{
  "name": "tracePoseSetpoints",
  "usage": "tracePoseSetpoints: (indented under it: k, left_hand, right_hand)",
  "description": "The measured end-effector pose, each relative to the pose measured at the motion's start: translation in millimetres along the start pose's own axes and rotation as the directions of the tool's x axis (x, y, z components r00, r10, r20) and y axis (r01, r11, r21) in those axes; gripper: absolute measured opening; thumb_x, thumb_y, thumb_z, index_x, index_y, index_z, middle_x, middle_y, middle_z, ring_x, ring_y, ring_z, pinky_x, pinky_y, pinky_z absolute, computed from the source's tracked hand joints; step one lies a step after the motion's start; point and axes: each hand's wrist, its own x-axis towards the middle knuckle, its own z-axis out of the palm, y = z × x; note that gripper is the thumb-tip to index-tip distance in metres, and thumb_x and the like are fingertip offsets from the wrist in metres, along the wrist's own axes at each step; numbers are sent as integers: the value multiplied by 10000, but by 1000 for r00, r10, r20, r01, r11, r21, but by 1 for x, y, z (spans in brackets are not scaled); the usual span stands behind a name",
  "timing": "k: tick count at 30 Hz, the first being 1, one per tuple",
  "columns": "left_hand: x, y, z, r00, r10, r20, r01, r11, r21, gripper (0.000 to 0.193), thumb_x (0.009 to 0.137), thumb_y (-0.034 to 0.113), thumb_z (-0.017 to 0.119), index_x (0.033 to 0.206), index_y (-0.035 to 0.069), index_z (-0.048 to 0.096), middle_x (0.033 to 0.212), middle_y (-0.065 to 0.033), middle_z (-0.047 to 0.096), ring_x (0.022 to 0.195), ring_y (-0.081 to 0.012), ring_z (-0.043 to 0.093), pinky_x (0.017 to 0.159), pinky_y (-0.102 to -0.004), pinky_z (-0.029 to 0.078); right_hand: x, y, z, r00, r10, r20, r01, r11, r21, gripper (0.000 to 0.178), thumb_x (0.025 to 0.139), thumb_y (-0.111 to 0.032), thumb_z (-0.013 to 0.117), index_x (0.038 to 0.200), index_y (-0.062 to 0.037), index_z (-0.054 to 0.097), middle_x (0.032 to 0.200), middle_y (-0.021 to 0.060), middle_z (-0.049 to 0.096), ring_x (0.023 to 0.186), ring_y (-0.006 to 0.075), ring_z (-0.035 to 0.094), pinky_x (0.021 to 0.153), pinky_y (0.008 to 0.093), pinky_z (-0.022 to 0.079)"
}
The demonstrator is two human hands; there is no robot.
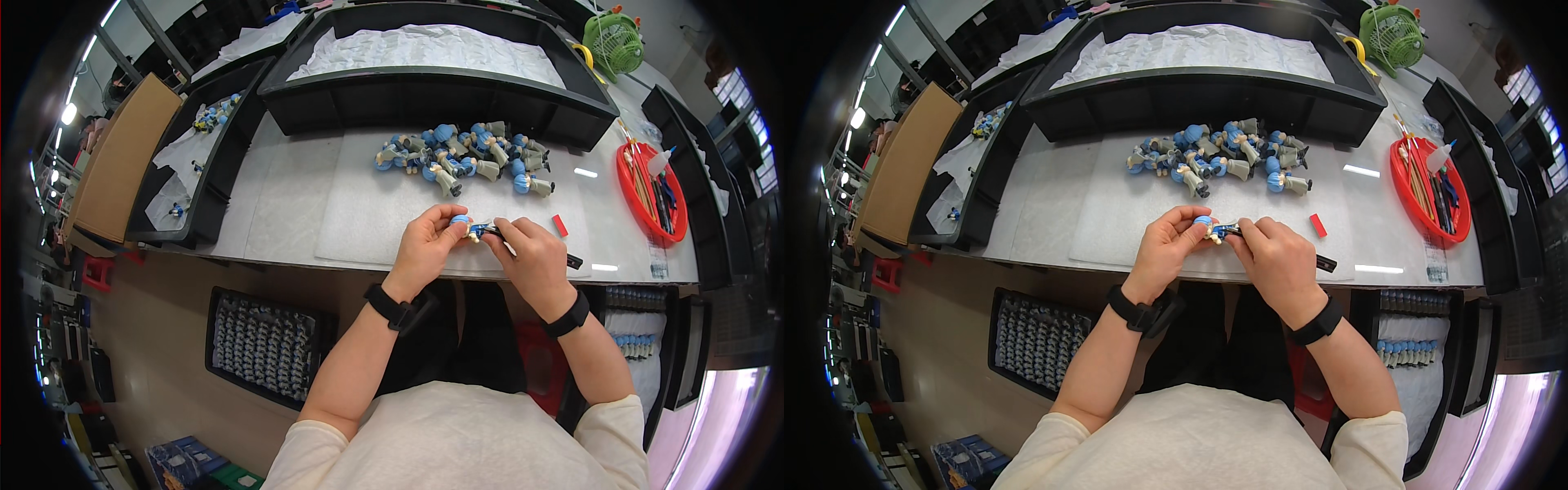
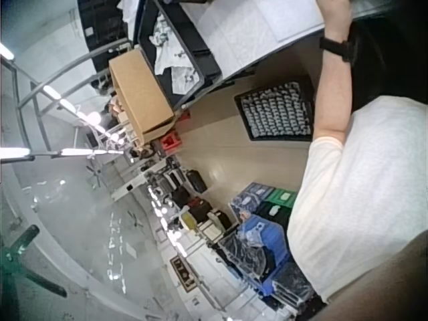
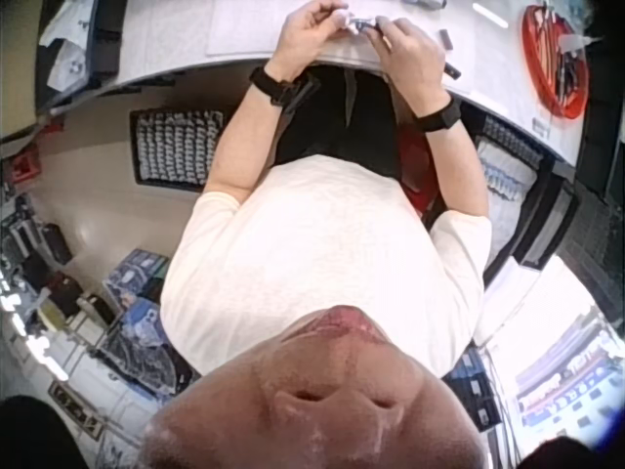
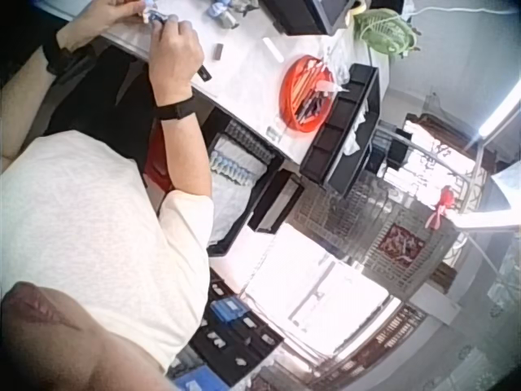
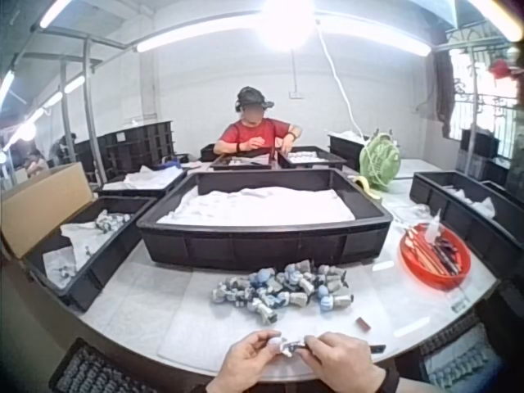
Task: Assembling small blue-haired figurines by attaching heads to bodies and arranging them in organized trays.
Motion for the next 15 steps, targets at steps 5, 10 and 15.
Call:
tracePoseSetpoints:
  k: [5, 10, 15]
  left_hand:
    - [0, 0, 0, 1000, 1, 1, -1, 1000, 1, 232, 884, 53, 484, 1096, -40, 485, 981, -116, 588, 886, -136, 582, 814, -256, 496]
    - [0, 0, 0, 1000, 9, 0, -9, 1000, -4, 232, 883, 53, 486, 1096, -40, 487, 980, -111, 590, 884, -133, 583, 812, -251, 496]
    - [0, 1, 1, 1000, 3, 0, -3, 1000, -15, 226, 881, 44, 485, 1087, -48, 485, 972, -111, 583, 885, -132, 577, 814, -247, 490]
  right_hand:
    - [1, 0, -1, 1000, 1, 5, -1, 1000, 2, 168, 726, -210, 666, 807, -76, 604, 625, 38, 521, 559, 195, 549, 470, 303, 428]
    - [1, 1, -1, 1000, 16, 15, -16, 1000, 15, 167, 728, -219, 666, 800, -81, 607, 623, 38, 525, 546, 200, 548, 462, 305, 425]
    - [1, 1, -1, 1000, 18, 16, -18, 1000, 17, 176, 725, -225, 669, 803, -79, 608, 626, 39, 528, 545, 204, 552, 462, 306, 425]
